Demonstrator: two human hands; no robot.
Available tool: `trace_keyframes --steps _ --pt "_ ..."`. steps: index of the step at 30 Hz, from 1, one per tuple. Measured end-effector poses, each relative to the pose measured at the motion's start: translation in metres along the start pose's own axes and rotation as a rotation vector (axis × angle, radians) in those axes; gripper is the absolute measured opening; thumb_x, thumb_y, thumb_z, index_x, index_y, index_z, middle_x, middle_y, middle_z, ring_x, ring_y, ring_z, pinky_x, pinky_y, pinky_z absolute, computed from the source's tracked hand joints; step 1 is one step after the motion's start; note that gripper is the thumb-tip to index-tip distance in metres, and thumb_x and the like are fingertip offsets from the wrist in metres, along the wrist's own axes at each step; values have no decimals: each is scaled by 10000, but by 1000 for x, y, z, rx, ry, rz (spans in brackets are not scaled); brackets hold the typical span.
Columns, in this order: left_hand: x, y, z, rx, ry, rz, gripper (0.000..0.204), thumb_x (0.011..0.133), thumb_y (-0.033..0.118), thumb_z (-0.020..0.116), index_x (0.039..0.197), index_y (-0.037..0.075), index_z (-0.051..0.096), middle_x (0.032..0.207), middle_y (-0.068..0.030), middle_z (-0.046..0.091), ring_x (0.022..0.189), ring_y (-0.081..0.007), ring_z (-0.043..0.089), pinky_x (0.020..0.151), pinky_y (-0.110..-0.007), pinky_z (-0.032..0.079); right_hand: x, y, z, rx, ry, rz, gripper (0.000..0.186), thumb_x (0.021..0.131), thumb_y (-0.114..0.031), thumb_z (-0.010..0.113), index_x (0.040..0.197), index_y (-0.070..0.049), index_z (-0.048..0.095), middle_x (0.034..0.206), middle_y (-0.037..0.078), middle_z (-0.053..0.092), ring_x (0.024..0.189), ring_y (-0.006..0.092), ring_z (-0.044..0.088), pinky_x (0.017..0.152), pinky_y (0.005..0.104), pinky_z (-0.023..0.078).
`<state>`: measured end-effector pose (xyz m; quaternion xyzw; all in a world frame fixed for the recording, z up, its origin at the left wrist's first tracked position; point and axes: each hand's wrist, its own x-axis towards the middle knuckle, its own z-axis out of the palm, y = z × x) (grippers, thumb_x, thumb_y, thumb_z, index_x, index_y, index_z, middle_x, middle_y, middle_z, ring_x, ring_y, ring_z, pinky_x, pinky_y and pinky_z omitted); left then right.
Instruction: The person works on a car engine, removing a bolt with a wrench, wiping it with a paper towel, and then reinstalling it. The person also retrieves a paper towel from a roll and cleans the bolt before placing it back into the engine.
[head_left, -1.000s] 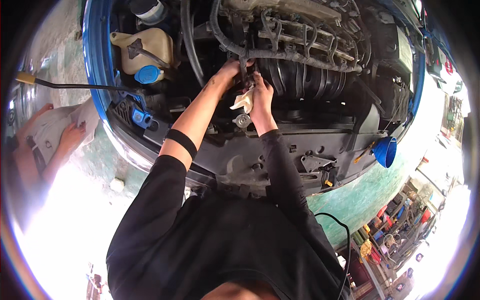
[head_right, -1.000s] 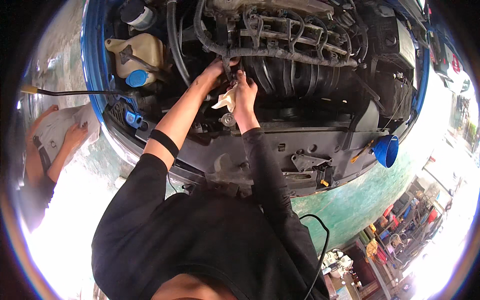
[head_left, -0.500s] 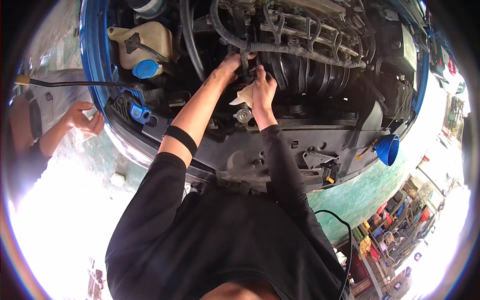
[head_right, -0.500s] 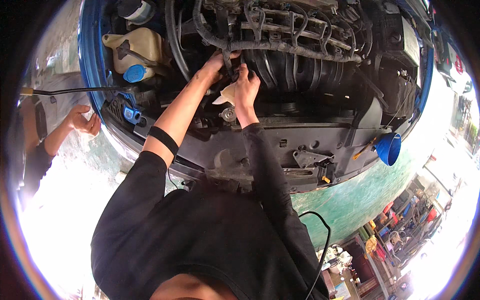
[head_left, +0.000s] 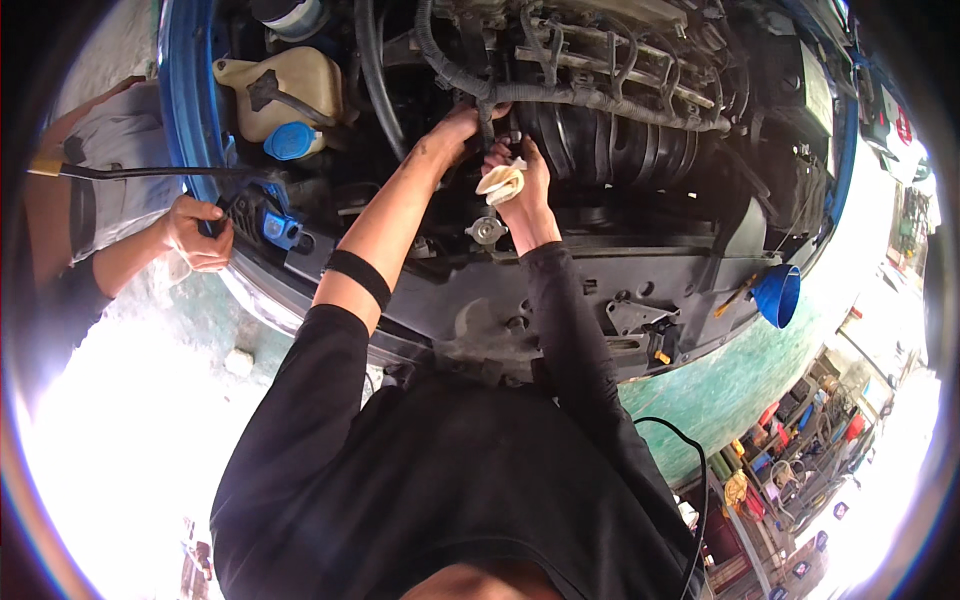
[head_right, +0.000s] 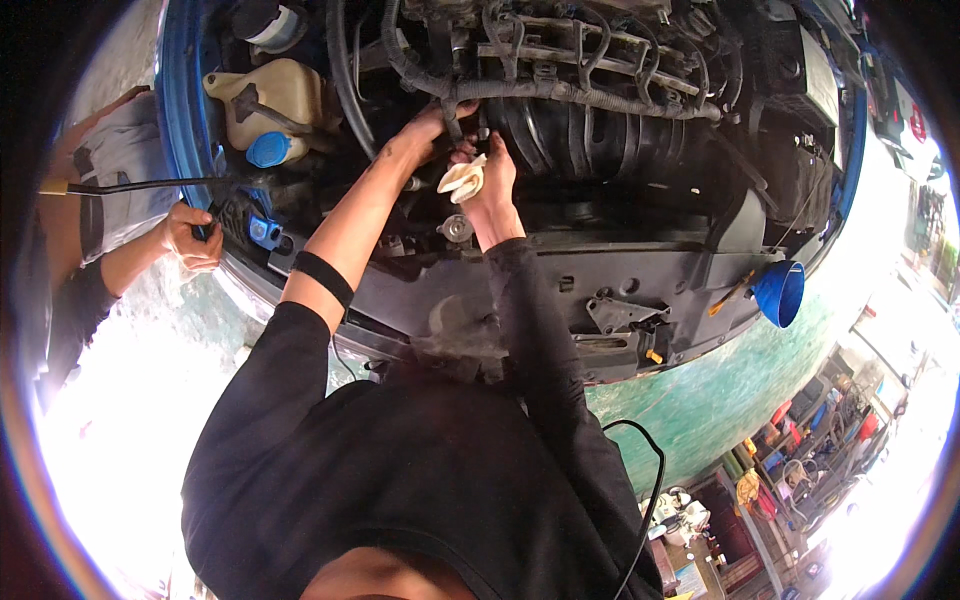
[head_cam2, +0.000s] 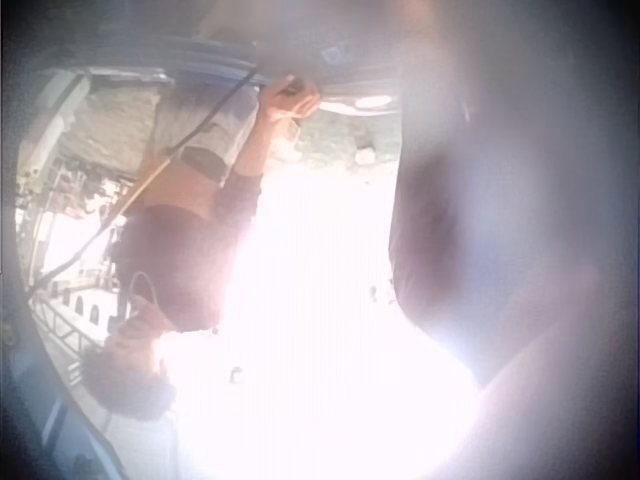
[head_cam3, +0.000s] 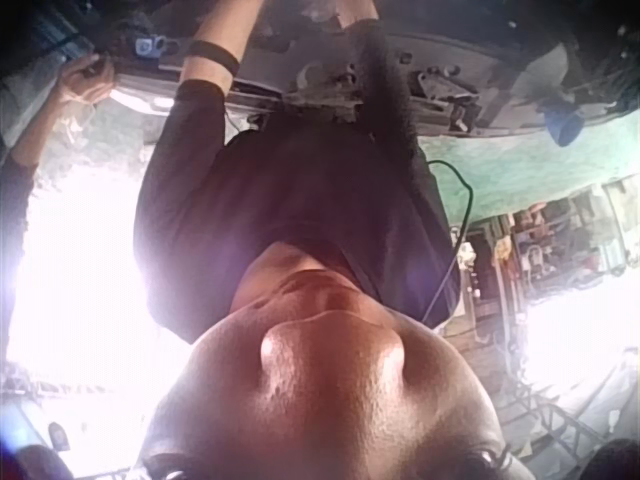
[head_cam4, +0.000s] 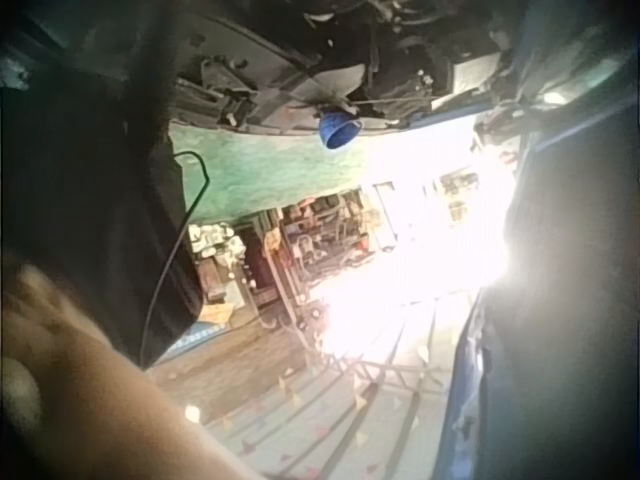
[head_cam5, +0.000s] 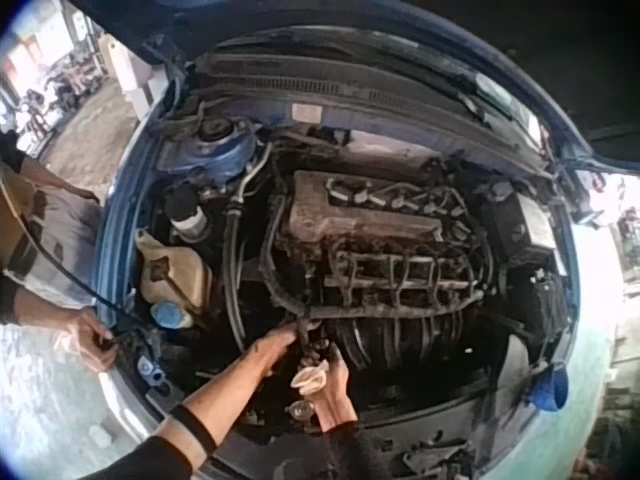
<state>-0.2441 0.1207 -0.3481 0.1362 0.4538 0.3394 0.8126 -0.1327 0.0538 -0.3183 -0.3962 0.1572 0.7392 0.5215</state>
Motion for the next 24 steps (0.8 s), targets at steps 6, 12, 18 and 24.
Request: trace_keyframes --steps 6,12,18,24 --pt "3 4 -6 75 -48 -45 212 841 177 719 986 42 645 845 -42 648 671 -168 612 581 -295 514 -7 2 0 -503 175 -217 363 958 -415 513 951 -55 565 730 41 593 605 166 577 545 291 480" --pt "2 -1 -4 62 -58 -35 207 840 210 725 952 60 637 826 -34 643 694 -162 610 584 -290 505 -5 5 1 -548 116 -304 261 946 -300 578 928 -39 582 691 26 564 572 147 537 518 284 453" --pt "-1 4 -8 126 -74 -34 219 867 259 696 927 70 604 779 -31 635 676 -170 611 570 -320 506 -4 7 2 -663 109 -353 256 948 -285 575 921 -31 565 717 30 560 590 125 543 491 271 445" --pt "8 -5 -17 87 -174 -84 217 860 249 705 958 76 620 800 -15 648 711 -159 631 589 -319 514 -2 4 1 -838 148 -425 307 964 -323 557 849 -44 611 684 -14 539 576 90 498 492 254 404"
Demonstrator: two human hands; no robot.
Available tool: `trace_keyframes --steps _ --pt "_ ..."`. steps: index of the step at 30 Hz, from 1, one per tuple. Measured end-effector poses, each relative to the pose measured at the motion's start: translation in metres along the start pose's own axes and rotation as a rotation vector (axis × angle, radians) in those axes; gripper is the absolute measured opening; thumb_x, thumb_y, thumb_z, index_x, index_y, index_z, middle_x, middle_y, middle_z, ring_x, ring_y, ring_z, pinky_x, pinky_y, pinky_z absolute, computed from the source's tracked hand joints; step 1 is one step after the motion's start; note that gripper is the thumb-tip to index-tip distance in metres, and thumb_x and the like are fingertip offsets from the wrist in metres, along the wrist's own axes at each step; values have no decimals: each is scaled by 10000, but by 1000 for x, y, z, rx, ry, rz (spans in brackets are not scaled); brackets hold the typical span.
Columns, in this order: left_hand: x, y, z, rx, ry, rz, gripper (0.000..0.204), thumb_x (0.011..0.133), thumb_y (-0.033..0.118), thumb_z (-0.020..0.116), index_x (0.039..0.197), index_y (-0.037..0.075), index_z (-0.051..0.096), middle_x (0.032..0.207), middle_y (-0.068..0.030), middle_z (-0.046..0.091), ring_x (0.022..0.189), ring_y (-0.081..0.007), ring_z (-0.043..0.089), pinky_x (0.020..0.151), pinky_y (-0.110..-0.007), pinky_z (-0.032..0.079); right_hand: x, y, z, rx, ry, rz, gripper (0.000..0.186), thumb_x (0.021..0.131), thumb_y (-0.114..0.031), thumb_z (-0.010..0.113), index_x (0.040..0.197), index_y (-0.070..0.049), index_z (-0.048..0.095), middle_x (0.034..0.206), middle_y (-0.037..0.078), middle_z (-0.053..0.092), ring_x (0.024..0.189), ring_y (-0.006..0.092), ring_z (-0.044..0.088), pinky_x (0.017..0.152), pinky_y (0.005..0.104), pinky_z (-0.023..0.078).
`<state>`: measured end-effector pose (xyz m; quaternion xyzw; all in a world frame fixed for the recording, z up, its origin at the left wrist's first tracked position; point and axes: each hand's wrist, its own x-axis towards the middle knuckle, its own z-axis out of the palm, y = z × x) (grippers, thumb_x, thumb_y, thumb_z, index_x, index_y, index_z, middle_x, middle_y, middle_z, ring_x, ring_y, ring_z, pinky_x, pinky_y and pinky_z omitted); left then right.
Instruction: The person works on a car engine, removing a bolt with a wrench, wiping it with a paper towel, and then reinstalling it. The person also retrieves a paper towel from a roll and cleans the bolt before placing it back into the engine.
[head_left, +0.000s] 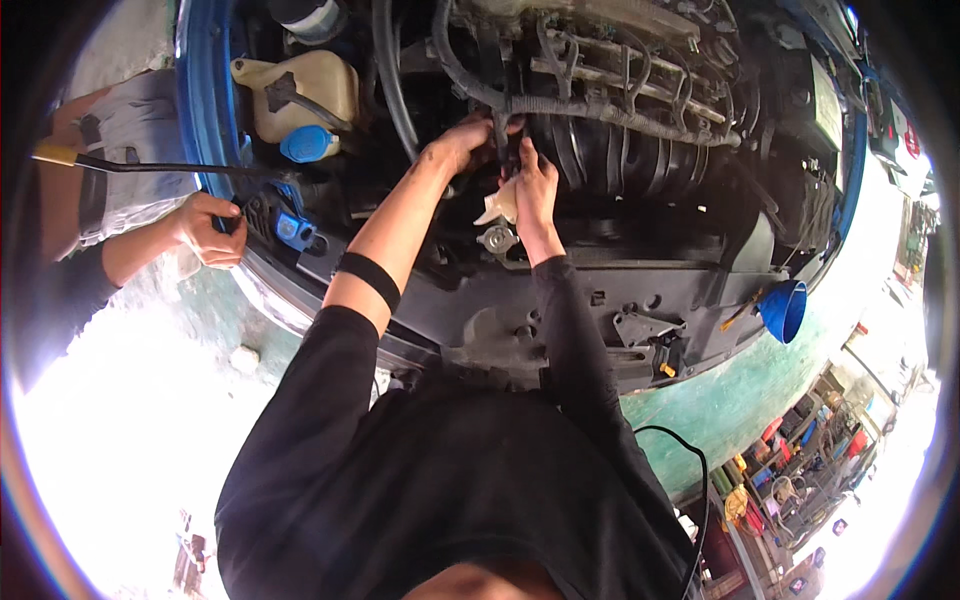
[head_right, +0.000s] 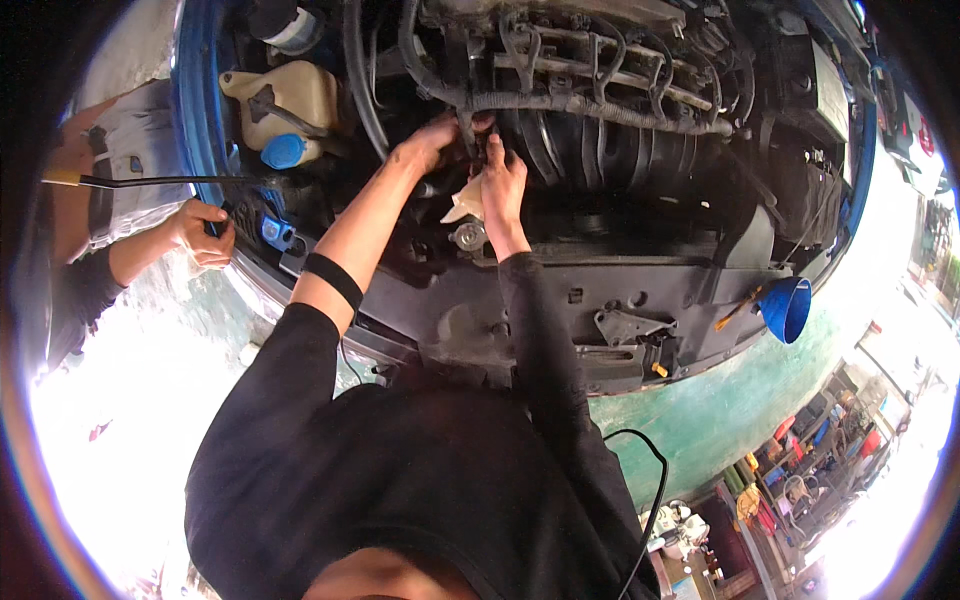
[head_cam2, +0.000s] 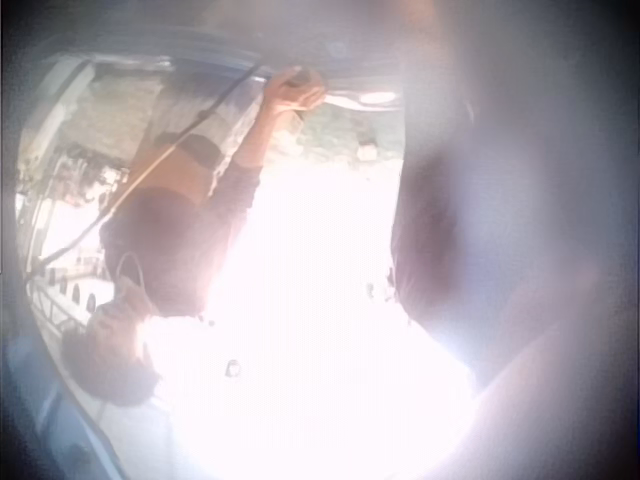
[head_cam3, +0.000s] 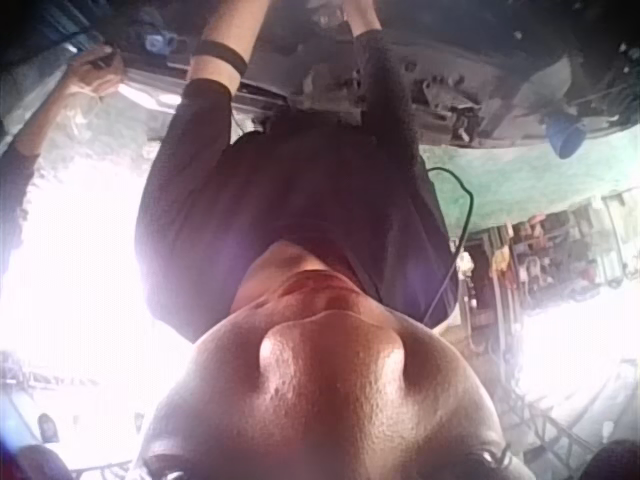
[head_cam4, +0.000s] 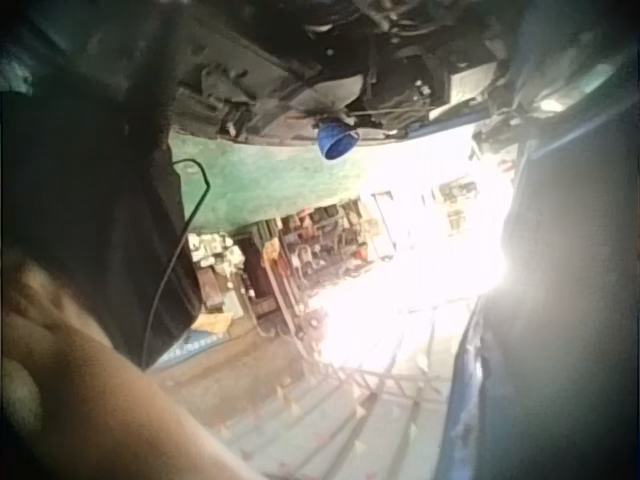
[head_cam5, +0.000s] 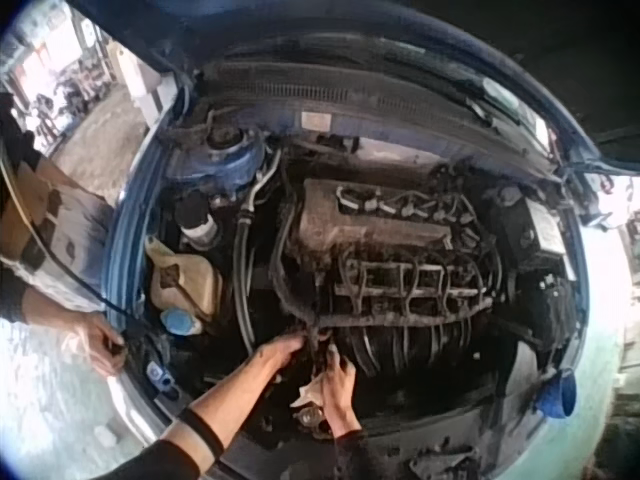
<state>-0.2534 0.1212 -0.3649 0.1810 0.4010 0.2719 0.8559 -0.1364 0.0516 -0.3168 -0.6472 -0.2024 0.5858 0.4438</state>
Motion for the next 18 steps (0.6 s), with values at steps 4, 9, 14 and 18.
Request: trace_keyframes --steps 4,9,14,18 --pt "7 -5 -9 0 63 33 190 840 162 724 985 82 631 838 -2 652 735 -137 630 605 -294 520 -1 2 3 -108 13 -217 359 975 -325 535 794 -20 596 627 -32 497 547 76 440 494 259 354" --pt "8 -5 -8 78 107 -38 217 834 120 727 1012 68 615 870 11 630 776 -118 611 666 -267 504 -14 2 -5 -217 60 -186 403 971 -305 532 687 -21 501 546 6 451 475 106 425 444 284 341" --pt "-4 5 -2 90 57 -89 218 855 193 713 1039 95 649 923 35 659 799 -92 610 678 -248 492 -28 -1 -17 -105 -10 -115 358 970 -302 559 721 -53 491 592 -15 471 494 63 422 455 240 350" --pt "-10 7 8 43 133 -24 207 862 225 707 1027 109 660 913 29 660 779 -88 599 667 -253 488 -29 -6 -12 -36 -23 -74 360 971 -311 553 715 -69 480 589 -12 469 491 74 434 461 237 363"
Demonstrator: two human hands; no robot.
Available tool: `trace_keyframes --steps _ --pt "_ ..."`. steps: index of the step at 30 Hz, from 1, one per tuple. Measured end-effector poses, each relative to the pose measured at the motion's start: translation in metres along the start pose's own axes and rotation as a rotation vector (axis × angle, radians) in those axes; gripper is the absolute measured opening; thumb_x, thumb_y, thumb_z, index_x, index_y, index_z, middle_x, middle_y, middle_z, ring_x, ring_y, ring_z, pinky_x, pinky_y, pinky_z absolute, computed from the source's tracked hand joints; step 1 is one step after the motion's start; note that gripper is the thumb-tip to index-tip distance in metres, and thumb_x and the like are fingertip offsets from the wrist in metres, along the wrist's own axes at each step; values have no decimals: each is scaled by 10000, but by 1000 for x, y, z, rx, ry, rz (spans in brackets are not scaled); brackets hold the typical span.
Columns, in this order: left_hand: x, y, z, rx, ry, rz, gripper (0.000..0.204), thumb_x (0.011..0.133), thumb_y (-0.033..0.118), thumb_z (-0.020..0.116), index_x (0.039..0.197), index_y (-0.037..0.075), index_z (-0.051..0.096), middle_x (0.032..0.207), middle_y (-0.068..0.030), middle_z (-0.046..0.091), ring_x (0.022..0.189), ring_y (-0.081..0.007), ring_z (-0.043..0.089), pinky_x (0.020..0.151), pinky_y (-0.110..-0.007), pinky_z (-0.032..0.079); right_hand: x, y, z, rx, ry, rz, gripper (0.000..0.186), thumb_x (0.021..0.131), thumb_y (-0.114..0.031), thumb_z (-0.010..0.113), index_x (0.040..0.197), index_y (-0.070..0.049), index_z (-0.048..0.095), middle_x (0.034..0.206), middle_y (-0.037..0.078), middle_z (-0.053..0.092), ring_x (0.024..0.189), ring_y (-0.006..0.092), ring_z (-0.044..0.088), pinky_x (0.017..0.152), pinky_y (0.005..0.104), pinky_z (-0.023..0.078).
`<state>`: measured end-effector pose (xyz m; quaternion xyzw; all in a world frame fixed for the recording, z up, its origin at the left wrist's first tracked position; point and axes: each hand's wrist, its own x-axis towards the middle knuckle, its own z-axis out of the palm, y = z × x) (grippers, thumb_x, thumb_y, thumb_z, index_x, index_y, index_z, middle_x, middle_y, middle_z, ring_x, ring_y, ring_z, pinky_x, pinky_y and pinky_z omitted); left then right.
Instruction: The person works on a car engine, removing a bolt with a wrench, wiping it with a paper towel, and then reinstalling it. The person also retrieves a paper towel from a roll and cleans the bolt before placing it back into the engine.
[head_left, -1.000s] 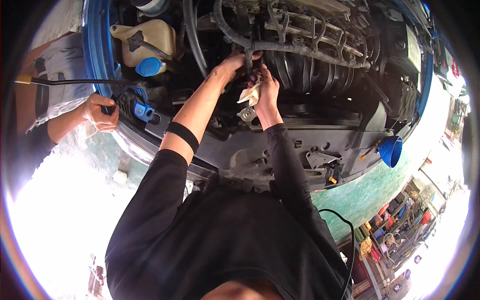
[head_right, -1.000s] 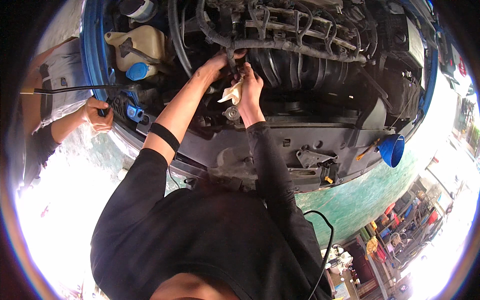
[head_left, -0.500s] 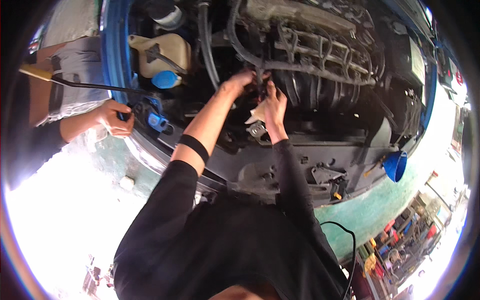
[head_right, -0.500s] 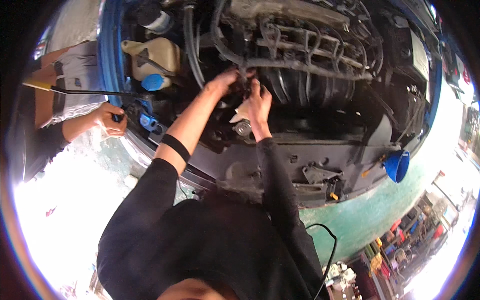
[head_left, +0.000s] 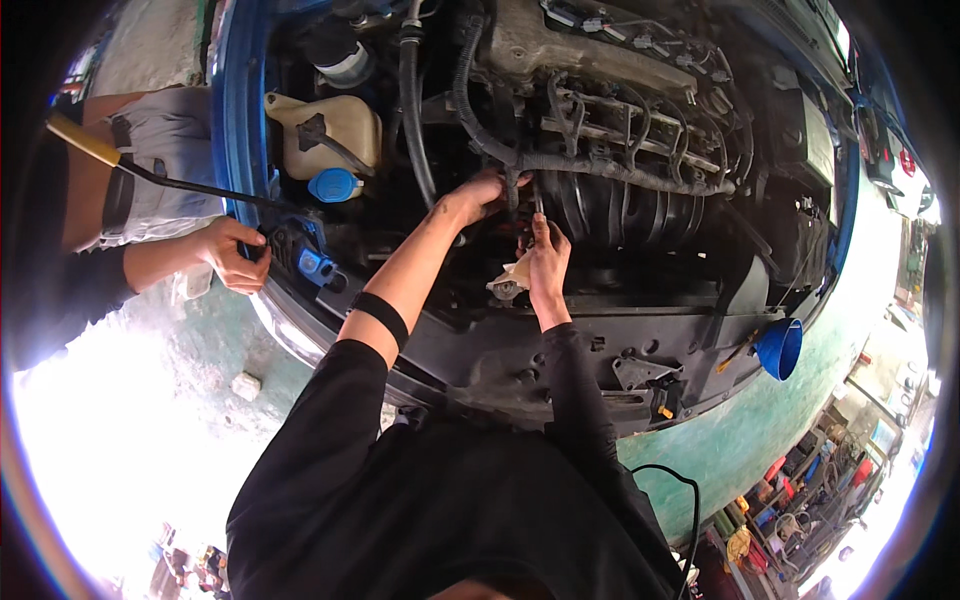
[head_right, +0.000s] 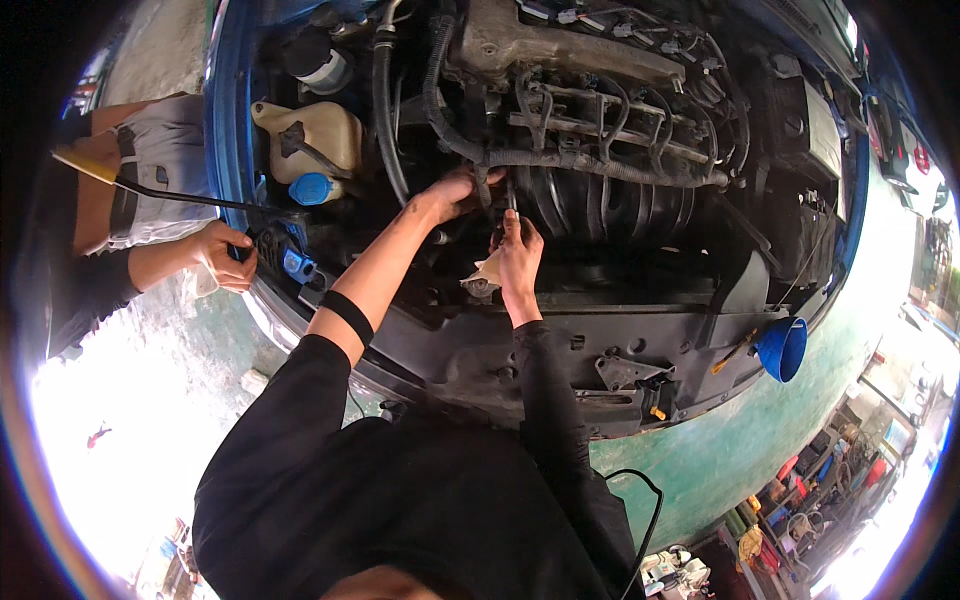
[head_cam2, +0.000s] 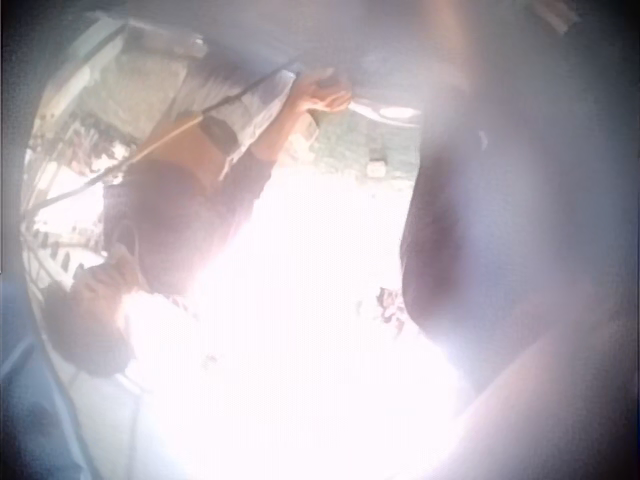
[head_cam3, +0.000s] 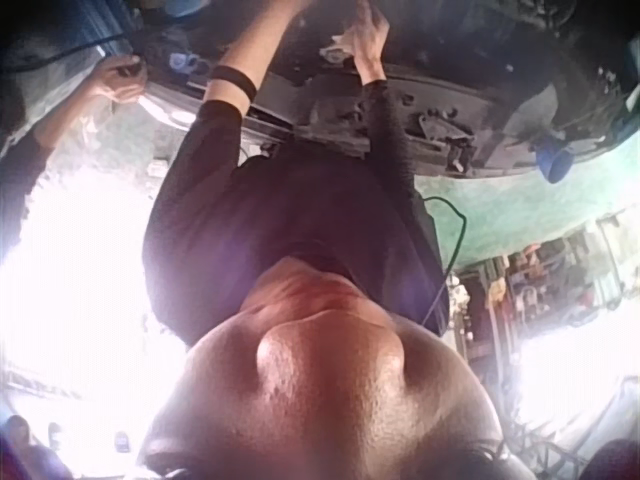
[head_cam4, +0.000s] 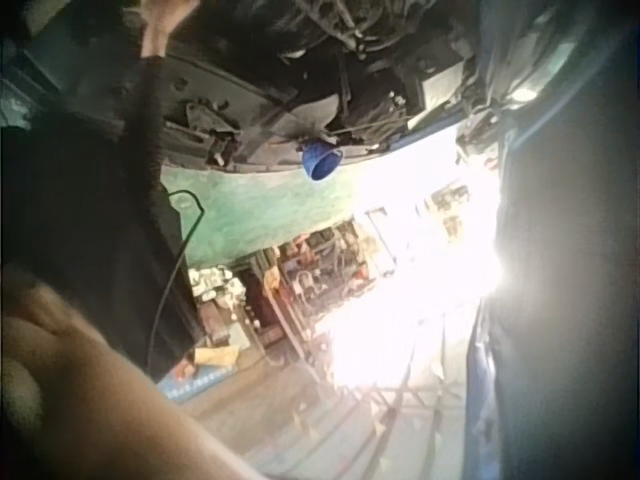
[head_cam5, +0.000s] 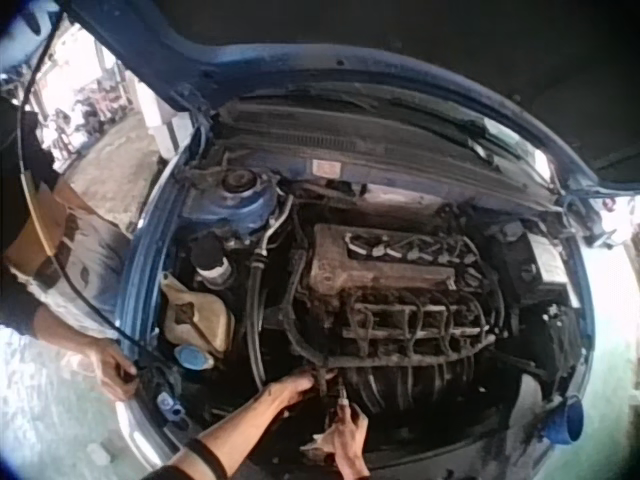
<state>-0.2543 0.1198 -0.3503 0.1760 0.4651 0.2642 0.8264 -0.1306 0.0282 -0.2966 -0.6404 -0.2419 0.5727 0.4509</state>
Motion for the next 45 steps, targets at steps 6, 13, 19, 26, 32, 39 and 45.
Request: trace_keyframes --steps 6,13,19,26,32,39,45 --pt "1 0 4 78 143 108 355 792 288 767 1079 107 663 976 0 666 879 -125 598 766 -296 457 10 0 10 2 -34 -8 388 980 -337 528 708 -67 475 592 -5 470 496 82 433 469 248 365" --pt "12 -14 2 24 189 91 337 803 259 742 1085 93 663 1012 -20 664 937 -150 594 819 -318 444 16 9 3 -68 5 17 393 983 -348 521 728 -49 500 592 -2 473 500 92 433 479 260 370" --pt "20 -16 0 -154 177 92 290 784 168 736 1029 45 641 923 -69 656 777 -219 624 671 -335 514 23 6 7 0 -24 82 349 981 -330 524 747 -72 509 620 -7 499 515 90 469 479 250 413" --pt "28 -19 5 -282 292 151 344 753 157 759 1050 44 630 931 -66 652 798 -226 619 630 -364 511 29 5 15 94 84 195 303 941 -307 602 773 -73 508 670 12 524 544 114 513 469 267 427" --pt "26 -24 -7 -327 -93 157 213 842 124 658 1044 91 599 867 -35 623 759 -172 614 577 -300 496 38 -27 30 216 10 18 259 925 -283 627 821 -59 549 687 10 533 540 116 510 468 260 413" --pt "16 -21 -7 109 123 198 162 869 131 603 1024 83 598 902 -7 623 793 -156 592 689 -297 477 22 -4 11 34 -17 135 315 967 -314 554 785 -58 524 639 -7 490 550 101 463 519 263 397" --pt "9 -11 -17 361 282 111 223 776 60 528 913 49 703 855 -18 662 803 -142 576 752 -279 447 17 5 2 190 11 190 268 947 -295 591 779 -96 530 702 -20 527 604 95 508 530 246 427"
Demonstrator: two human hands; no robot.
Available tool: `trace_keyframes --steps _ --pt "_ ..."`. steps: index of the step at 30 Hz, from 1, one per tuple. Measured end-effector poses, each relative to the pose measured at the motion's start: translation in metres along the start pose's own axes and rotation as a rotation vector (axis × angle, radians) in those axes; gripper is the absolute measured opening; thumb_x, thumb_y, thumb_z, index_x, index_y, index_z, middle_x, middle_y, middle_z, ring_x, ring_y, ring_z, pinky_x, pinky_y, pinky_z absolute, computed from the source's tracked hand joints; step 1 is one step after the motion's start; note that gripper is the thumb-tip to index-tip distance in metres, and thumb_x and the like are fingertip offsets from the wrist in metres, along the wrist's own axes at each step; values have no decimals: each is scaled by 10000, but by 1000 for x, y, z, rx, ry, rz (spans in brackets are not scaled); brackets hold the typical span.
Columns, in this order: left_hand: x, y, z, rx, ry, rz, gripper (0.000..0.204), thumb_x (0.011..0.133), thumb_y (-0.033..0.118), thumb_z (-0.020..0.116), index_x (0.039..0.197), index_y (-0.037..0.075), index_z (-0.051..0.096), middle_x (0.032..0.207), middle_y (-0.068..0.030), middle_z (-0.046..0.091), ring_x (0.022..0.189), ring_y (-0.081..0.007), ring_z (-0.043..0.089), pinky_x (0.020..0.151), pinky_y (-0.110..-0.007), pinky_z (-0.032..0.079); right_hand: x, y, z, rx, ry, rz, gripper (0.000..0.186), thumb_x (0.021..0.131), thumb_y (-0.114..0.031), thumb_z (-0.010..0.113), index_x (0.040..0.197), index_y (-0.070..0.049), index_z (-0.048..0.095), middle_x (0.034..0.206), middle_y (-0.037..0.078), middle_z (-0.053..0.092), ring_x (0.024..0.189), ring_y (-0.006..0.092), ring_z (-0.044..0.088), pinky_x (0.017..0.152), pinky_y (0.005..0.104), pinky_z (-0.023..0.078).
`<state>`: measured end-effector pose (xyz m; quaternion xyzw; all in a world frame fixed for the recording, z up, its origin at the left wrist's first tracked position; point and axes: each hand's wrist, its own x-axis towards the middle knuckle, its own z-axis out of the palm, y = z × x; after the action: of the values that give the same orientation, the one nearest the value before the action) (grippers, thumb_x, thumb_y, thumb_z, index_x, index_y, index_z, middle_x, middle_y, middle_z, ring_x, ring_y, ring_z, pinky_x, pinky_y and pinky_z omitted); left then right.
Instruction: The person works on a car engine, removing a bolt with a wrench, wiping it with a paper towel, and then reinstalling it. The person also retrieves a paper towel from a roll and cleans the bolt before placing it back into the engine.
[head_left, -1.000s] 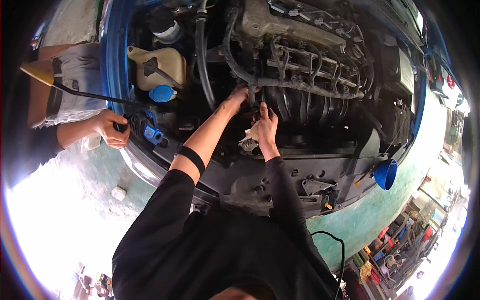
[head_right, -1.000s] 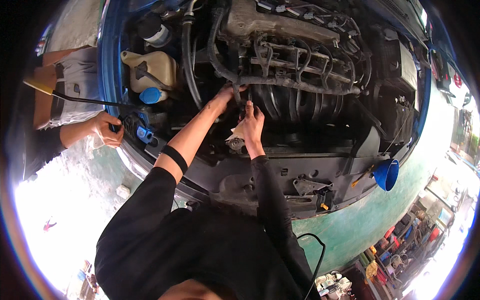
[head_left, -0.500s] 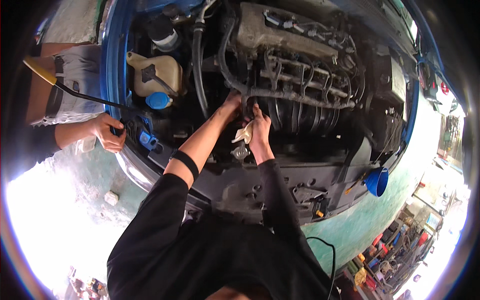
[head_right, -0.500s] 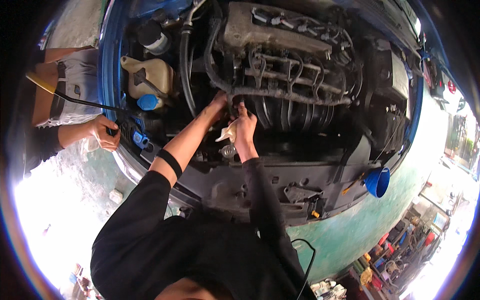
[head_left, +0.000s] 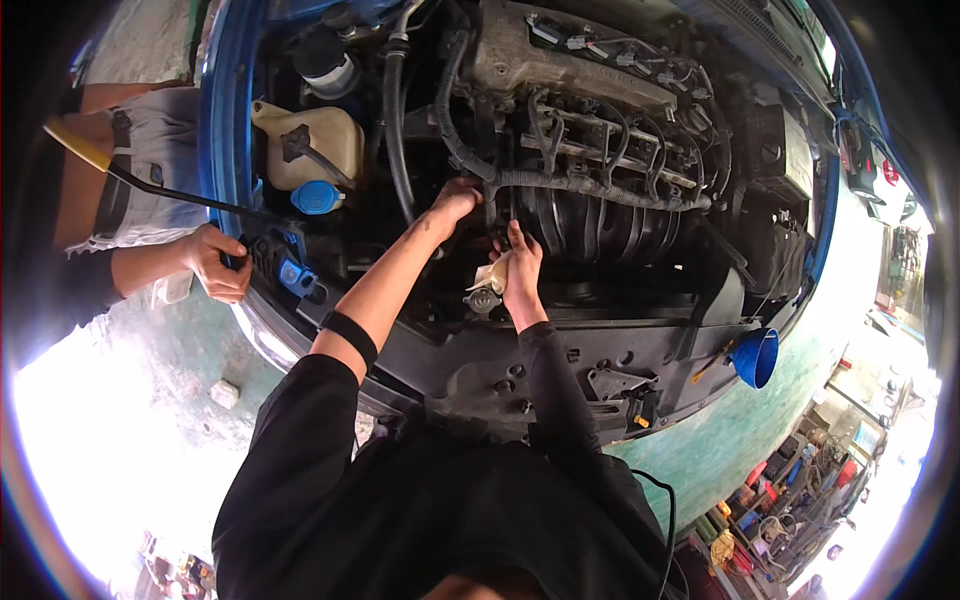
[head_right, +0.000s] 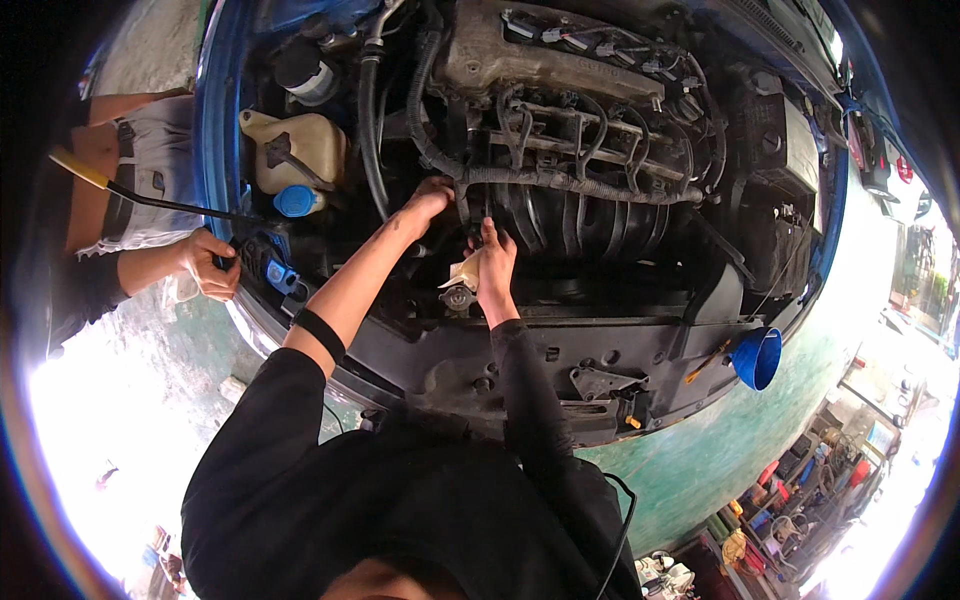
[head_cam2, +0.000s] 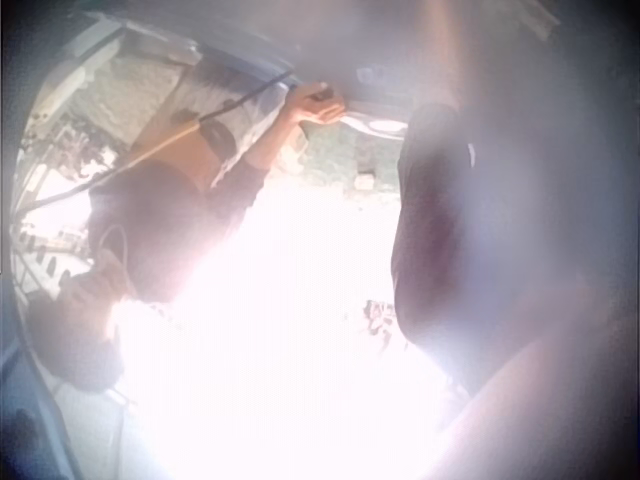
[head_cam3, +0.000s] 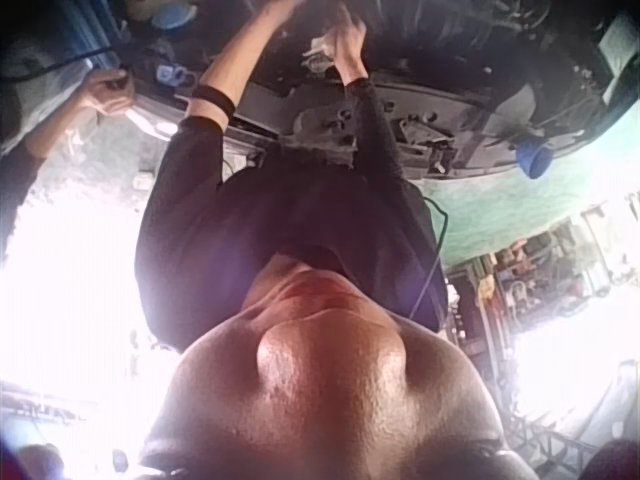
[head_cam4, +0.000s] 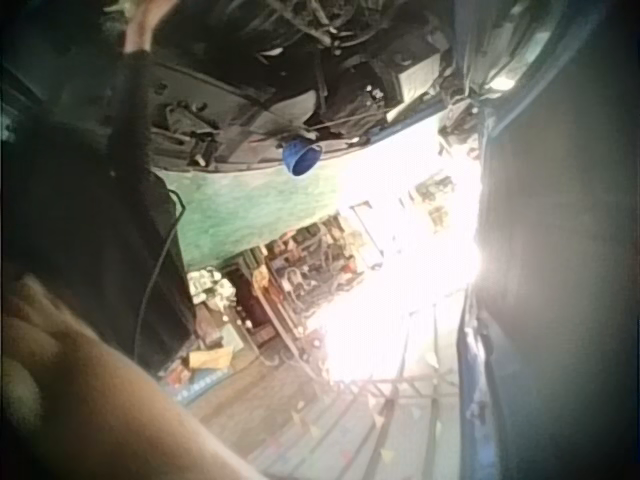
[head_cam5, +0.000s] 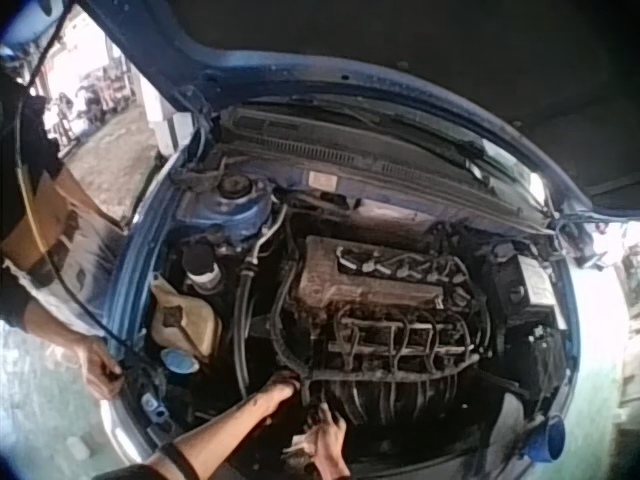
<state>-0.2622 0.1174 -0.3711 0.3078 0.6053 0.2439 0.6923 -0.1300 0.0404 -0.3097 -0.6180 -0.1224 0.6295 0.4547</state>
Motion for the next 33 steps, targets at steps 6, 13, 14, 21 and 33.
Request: trace_keyframes --steps 6,13,14,21,33 --pt "-37 8 -2 -70 400 158 239 733 69 539 899 26 704 865 -122 705 844 -214 663 759 -348 512 -29 2 -27 102 6 69 187 922 -244 624 956 -62 603 792 -12 565 672 125 533 578 295 451" --pt "-105 26 19 175 341 681 291 886 325 626 1021 68 622 809 -99 670 728 -158 657 641 -326 520 -120 -7 -55 181 -190 -5 153 952 -202 544 875 -70 541 704 33 523 522 148 490 400 262 375" --pt "-119 27 28 140 294 613 297 910 332 606 1053 71 612 825 -81 670 731 -148 654 654 -319 531 -140 -7 -58 93 -169 1 168 954 -206 542 857 -69 532 680 30 502 503 142 471 403 259 370" --pt "-237 11 73 -628 -220 248 202 972 245 541 1041 59 574 814 -57 620 693 -173 642 637 -342 562 -274 18 -87 -107 -244 -158 195 960 -215 548 910 -27 530 690 12 476 562 94 456 458 244 356" --pt "-279 -103 82 -940 -284 -72 89 1007 236 435 985 159 473 766 3 459 497 -58 304 404 -199 225 -309 18 -234 -823 -399 -604 250 926 -228 604 941 21 595 724 145 609 619 203 560 621 355 475"
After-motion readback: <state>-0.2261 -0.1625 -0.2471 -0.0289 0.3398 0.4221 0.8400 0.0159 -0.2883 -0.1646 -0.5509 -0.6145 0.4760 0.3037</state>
